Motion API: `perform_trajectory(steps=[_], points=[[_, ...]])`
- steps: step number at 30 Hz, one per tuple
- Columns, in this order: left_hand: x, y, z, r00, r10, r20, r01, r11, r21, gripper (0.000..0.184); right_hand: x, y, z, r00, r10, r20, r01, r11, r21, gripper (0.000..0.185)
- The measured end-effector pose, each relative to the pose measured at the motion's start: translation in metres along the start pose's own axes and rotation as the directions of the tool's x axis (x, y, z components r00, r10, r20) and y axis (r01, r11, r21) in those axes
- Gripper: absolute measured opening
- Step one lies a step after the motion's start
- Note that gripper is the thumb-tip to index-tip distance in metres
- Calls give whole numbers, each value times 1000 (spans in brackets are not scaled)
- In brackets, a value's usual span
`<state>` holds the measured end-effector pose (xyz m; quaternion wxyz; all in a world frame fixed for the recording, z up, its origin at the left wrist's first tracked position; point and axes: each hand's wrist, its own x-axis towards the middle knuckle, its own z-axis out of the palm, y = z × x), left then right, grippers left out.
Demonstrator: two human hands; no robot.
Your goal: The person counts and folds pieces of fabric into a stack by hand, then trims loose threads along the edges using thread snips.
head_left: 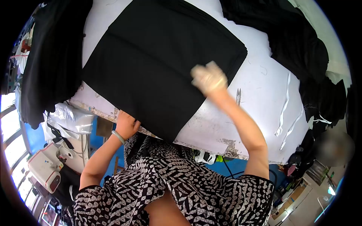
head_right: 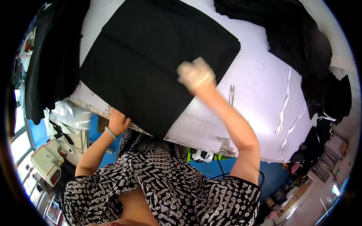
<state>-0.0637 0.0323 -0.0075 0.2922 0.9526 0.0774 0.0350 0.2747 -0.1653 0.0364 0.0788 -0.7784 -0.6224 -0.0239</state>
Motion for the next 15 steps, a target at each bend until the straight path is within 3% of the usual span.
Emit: perform_trajectory(steps=[1,2,4,5,6,7,8,9,10,11,12,13,15], points=[[-6,3,-5,1000,12,-6,-12,1000,8,36,2,-43,-26,972,-57,228,-7,963,270,29],[-9,6,-9,1000,25,-16,-25,1000,19,34,-8,-49,-15,995,-45,84,8,922,388,29],[-14,10,-9,996,44,-73,-43,999,21,30,-7,-28,-13,988,-15,-152,54,965,257,29],[-12,10,-6,992,48,-115,-47,999,11,27,10,9,-17,993,117,-16,-115,989,90,26],[-17,9,-3,988,32,-154,-32,999,4,25,5,46,-13,975,185,-121,-187,982,-7,22],[-27,-1,1,997,-3,-77,1,1000,-21,15,-12,85,20,950,214,-227,-257,949,-182,23],[-33,-6,-1,995,-95,33,94,995,22,8,-20,106,53,902,220,-371,-323,915,-243,28],[-21,2,-9,992,-67,-103,64,997,-30,6,-15,84,40,938,269,-221,-299,947,-118,31],[-22,2,-8,978,-105,-182,86,990,-110,7,-17,59,39,972,20,-234,-48,992,-116,29],[-27,-2,-2,958,-150,-246,123,985,-121,8,-20,24,36,943,-221,-251,199,974,-110,27],[-29,-3,-1,951,-187,-248,146,973,-176,9,-15,-26,13,982,-183,-56,185,982,40,25],[-28,-3,-1,942,-218,-256,160,960,-228,10,-24,-62,8,982,-187,-18,184,938,294,23],[-31,-1,0,932,-246,-267,192,958,-214,13,-37,-99,-3,960,-225,168,110,852,512,34]])
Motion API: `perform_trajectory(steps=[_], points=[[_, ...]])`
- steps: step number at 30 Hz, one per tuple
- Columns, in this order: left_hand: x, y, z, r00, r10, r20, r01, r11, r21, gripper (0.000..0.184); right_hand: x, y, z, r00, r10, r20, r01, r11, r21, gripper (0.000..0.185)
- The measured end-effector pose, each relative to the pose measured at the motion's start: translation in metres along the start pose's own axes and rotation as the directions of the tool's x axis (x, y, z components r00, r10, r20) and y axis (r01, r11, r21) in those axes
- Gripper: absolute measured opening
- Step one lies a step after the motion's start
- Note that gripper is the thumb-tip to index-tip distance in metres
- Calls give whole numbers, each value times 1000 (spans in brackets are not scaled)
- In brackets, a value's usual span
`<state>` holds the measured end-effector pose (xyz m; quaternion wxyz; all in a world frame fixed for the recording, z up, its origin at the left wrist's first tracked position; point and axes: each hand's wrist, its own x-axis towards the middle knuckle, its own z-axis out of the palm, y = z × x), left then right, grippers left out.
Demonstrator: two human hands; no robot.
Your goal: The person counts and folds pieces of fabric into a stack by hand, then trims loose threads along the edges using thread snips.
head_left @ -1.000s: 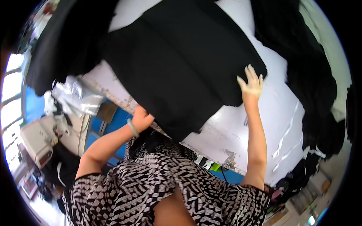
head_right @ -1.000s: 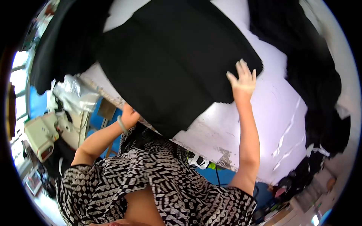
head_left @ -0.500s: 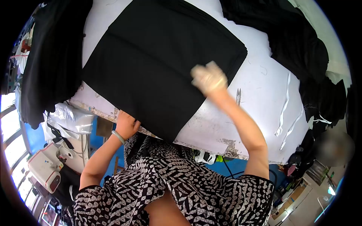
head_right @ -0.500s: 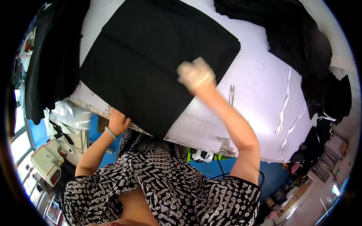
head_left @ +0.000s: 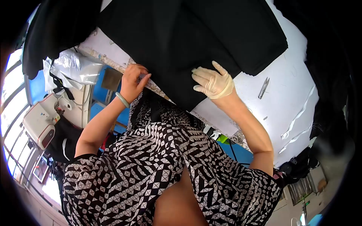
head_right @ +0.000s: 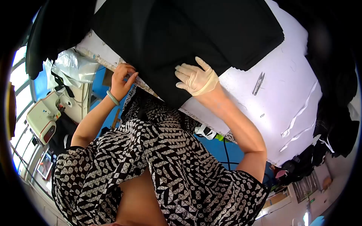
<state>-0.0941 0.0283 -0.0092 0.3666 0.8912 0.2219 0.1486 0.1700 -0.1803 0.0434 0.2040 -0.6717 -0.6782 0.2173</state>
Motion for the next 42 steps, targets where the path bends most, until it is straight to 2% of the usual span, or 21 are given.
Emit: perform_trajectory(steps=[2,3,6,8,9,10,12,13,20,21,23,24,26,28,29,30,33,36,38,39,42], points=[[-3,3,4,997,-71,-44,72,997,35,17,-5,14,22,991,134,26,-131,988,-76,41],[-9,-6,6,994,-112,20,111,992,56,24,-10,13,27,991,132,15,-129,985,-116,41],[1,1,7,998,-36,-55,34,999,-40,22,-9,2,32,991,134,-30,-137,975,-174,42],[3,-5,6,998,60,-25,-59,998,15,22,-10,9,45,987,147,-64,-155,977,-146,43],[5,-8,5,993,119,0,-119,992,50,21,-11,18,57,943,313,-115,-290,940,177,36],[7,-10,2,984,177,27,-178,981,83,21,0,12,49,889,432,-151,-390,888,244,24],[9,0,-7,966,254,46,-258,960,112,19,11,8,52,832,504,-231,-452,858,242,21],[13,4,-10,952,301,59,-306,944,122,18,17,2,49,788,584,-195,-529,804,270,20],[37,-12,7,820,480,312,-503,864,-6,12,14,4,58,727,636,-259,-568,769,293,22],[42,-16,8,777,469,421,-511,859,-14,9,12,-1,53,722,656,-218,-580,747,326,24],[59,-4,2,659,498,564,-579,814,-43,9,3,-3,41,661,655,-367,-455,738,499,26],[67,1,1,594,503,627,-610,791,-56,9,-4,-1,32,620,652,-435,-372,733,569,28],[72,3,7,531,544,649,-679,732,-59,14,-34,14,4,432,623,-652,-581,745,327,35],[72,1,14,495,523,694,-708,705,-27,17,-58,42,-5,-52,739,-672,-505,561,656,48],[72,-1,16,488,524,699,-706,708,-38,19,-90,74,-2,-19,684,-729,-776,450,442,54],[71,-2,17,533,519,668,-678,734,-30,18,-121,101,6,38,638,-769,-946,272,178,61],[65,-2,20,679,451,579,-526,849,-44,13,-146,121,12,28,757,-653,-1000,27,-11,70],[60,-1,16,796,327,510,-331,940,-86,12,-152,134,9,-8,837,-547,-977,110,183,66],[53,9,8,840,277,466,-285,957,-55,12,-158,130,8,-63,906,-419,-864,161,477,62],[49,11,7,836,309,454,-331,943,-31,12,-160,127,7,-71,935,-348,-775,168,609,59],[38,10,6,835,355,421,-403,915,27,11,-133,69,1,-114,931,-347,-487,252,836,46]])
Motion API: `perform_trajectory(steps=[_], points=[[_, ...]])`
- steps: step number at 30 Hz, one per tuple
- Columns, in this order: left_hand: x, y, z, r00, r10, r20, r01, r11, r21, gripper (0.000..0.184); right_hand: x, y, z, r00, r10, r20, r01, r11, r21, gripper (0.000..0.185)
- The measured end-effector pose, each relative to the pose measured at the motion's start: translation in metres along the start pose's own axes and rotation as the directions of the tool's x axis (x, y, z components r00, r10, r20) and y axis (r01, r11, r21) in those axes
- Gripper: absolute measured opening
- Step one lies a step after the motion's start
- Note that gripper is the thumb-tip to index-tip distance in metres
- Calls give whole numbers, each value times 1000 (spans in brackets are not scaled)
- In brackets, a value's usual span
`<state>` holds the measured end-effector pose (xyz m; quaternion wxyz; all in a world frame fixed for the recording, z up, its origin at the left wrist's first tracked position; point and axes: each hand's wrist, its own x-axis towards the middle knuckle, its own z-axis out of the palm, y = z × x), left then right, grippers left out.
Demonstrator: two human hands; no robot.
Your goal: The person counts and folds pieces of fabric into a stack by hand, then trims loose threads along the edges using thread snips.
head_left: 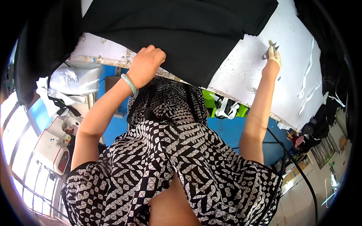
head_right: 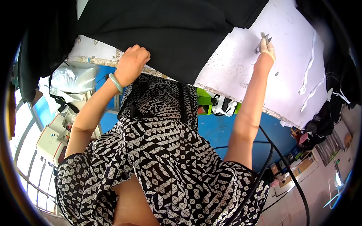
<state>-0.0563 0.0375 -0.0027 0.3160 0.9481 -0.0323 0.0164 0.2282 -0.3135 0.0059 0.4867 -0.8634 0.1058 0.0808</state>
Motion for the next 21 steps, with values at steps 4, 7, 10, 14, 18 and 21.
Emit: perform_trajectory(steps=[4,7,10,14,18,21], points=[[-9,-2,7,997,-64,-38,64,998,-2,10,-123,-56,36,953,-170,253,176,984,-4,30],[-9,3,2,996,-82,-27,82,997,-11,12,-181,-93,76,708,85,701,-6,993,-115,31],[-9,8,-8,996,-88,2,88,996,-31,12,-182,-56,118,564,-290,773,538,839,-78,30],[-19,11,-8,995,-89,-42,92,993,73,11,-174,-43,136,355,-493,794,863,499,-77,42],[-27,9,0,981,-154,-114,152,988,-27,10,-175,-43,146,175,-545,820,971,235,-51,42],[-29,7,1,979,-158,-129,153,987,-46,9,-174,-36,156,147,-616,774,987,142,-74,35]])
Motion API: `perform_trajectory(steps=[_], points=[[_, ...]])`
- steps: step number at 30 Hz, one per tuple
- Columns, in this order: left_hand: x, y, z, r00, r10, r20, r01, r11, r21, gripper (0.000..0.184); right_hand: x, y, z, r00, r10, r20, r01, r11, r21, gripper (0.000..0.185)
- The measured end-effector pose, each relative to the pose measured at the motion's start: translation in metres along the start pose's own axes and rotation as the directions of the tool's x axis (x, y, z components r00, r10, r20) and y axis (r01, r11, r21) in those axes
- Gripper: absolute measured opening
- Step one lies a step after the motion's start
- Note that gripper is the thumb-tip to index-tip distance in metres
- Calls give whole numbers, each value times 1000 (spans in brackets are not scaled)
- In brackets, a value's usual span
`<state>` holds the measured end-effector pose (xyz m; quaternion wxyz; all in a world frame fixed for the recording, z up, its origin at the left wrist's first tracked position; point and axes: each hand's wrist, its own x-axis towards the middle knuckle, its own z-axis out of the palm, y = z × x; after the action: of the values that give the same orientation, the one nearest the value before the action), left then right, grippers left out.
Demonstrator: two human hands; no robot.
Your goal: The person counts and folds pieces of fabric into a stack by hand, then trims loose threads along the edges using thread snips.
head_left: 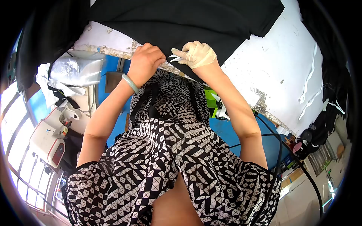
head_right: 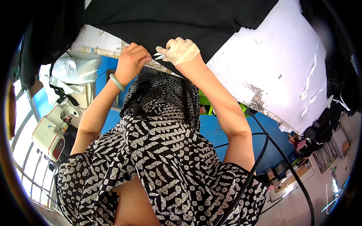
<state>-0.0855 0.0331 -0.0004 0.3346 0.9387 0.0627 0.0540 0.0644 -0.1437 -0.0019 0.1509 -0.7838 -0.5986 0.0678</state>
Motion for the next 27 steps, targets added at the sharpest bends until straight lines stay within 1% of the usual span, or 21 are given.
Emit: perform_trajectory(steps=[4,7,10,11,12,13,14,15,17,18,19,20,21,22,23,24,25,26,27], points=[[1,-1,0,1000,17,-20,-18,999,-39,7,7,0,4,1000,-5,-29,3,999,-54,28],[-1,-4,4,999,17,-51,-21,996,-85,7,7,2,12,993,88,84,-85,996,-34,23],[-5,-2,4,996,-24,-88,17,997,-81,6,7,0,15,958,173,228,-172,985,-22,24],[-7,0,3,994,-45,-102,37,997,-74,6,5,1,15,963,184,198,-202,976,77,23],[-14,-3,4,987,-49,-154,41,998,-54,5,2,2,16,965,199,169,-228,958,173,23],[-21,-9,2,976,-110,-188,104,994,-40,4,1,3,14,967,213,141,-245,932,268,23],[-33,-18,-3,960,-172,-222,170,985,-27,4,2,1,12,936,271,223,-326,907,267,28],[-46,-30,-9,940,-231,-251,235,972,-15,4,1,0,12,936,291,197,-340,894,292,29],[-75,-67,-22,848,-464,-255,486,874,26,7,-5,-1,16,929,341,146,-371,864,341,29],[-90,-91,-29,827,-483,-287,525,846,90,9,-6,0,18,919,356,170,-395,845,360,34],[-105,-112,-38,806,-499,-318,563,813,151,11,-4,-1,16,903,383,196,-430,808,401,34],[-121,-127,-54,747,-627,-221,662,734,151,12,-2,-1,14,885,408,226,-466,768,439,34],[-130,-132,-68,662,-739,-120,748,643,165,14,1,-1,11,865,431,257,-501,723,475,35],[-129,-115,-83,582,-806,-107,789,527,317,28,1,3,6,878,422,226,-465,641,611,34],[-121,-99,-90,709,-660,-250,688,568,452,34,-2,7,4,889,441,121,-386,583,715,32],[-110,-79,-90,811,-467,-353,581,566,585,40,-3,10,-5,847,516,130,-425,508,750,31],[-101,-67,-80,852,-364,-377,522,651,552,45,-5,11,-13,797,585,149,-458,426,780,30],[-93,-55,-70,882,-256,-396,446,724,526,49,-9,11,-10,739,651,173,-448,283,848,28],[-84,-51,-56,888,-256,-383,382,873,303,52,-11,12,-11,792,595,134,-473,460,751,28]])
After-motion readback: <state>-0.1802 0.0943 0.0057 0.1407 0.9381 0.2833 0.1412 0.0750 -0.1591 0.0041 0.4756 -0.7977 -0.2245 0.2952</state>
